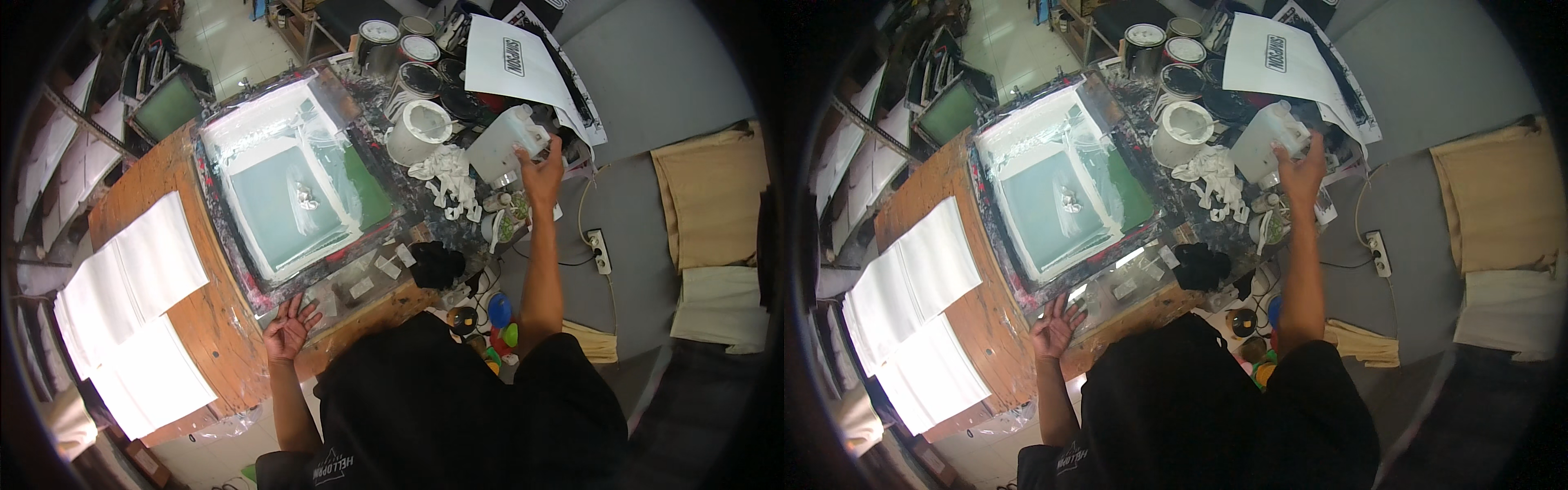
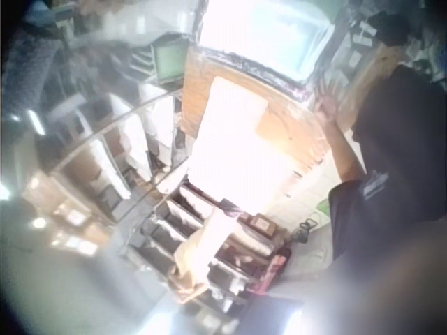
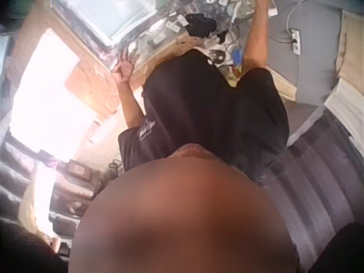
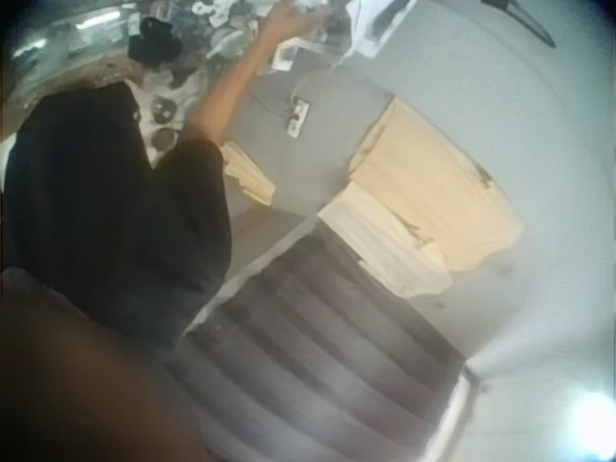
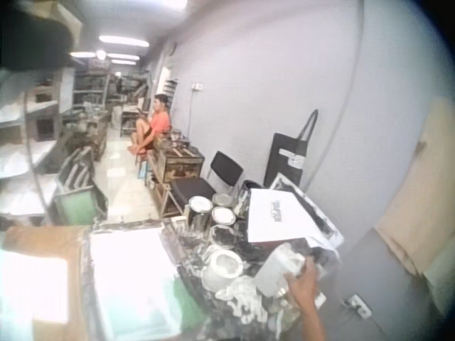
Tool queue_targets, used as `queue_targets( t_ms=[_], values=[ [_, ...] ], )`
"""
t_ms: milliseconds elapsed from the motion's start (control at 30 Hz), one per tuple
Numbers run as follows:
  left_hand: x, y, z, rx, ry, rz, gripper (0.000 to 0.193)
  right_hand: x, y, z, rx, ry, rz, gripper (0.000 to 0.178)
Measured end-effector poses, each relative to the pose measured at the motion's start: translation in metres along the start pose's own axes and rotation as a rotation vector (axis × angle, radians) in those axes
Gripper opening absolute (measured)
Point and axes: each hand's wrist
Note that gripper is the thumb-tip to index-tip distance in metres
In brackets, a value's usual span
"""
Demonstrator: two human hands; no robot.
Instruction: The person performs screen printing on white fabric using a squeegee and ink. They repeatedly pull ink across a screen, lift the screen to reveal printed fabric, and place new fabric under the screen. The process is repeated multiple times.
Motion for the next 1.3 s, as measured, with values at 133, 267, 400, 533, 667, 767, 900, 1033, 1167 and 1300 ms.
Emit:
queue_targets(
  t_ms=[133,267,400,533,667,767,900,1033,1167,1300],
  values=[
    [-0.001,-0.001,0.0,0.008,0.002,-0.001,0.052,0.042,-0.08,-0.006,-0.095,-0.121,-0.123,0.064],
    [0.005,0.0,0.002,0.013,0.023,0.017,0.051,0.064,-0.1,-0.016,-0.054,-0.126,-0.16,0.072],
    [0.009,0.002,-0.004,0.029,-0.066,0.033,0.047,0.077,-0.071,-0.035,-0.285,-0.352,-0.522,0.06],
    [0.001,0.0,-0.003,0.019,0.075,-0.002,0.049,0.12,0.011,-0.066,-0.503,-0.057,-0.086,0.037],
    [-0.002,0.0,-0.005,0.003,0.01,-0.066,0.046,0.212,0.103,-0.119,-0.729,0.517,0.361,0.026],
    [-0.008,0.003,-0.007,0.001,-0.008,-0.088,0.044,0.269,0.115,-0.129,-0.92,0.732,0.321,0.025],
    [-0.005,0.004,-0.004,0.001,-0.003,-0.123,0.036,0.315,0.101,-0.118,-1.022,0.795,0.399,0.028],
    [-0.001,0.006,-0.007,-0.02,-0.021,-0.146,0.03,0.368,0.124,-0.079,-1.002,0.801,0.387,0.025],
    [-0.003,0.006,-0.009,-0.015,-0.01,-0.133,0.031,0.364,0.134,-0.093,-0.944,0.873,0.336,0.025],
    [0.005,-0.002,-0.005,-0.045,0.005,-0.082,0.032,0.289,0.113,-0.128,-1.023,1.032,0.416,0.027]
  ],
)
Point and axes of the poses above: each hand's wrist, its own z-axis towards the middle knuckle, its own x-axis out of the palm, y = z × x, and after that the axes turned 9 degrees about -x, right-handed
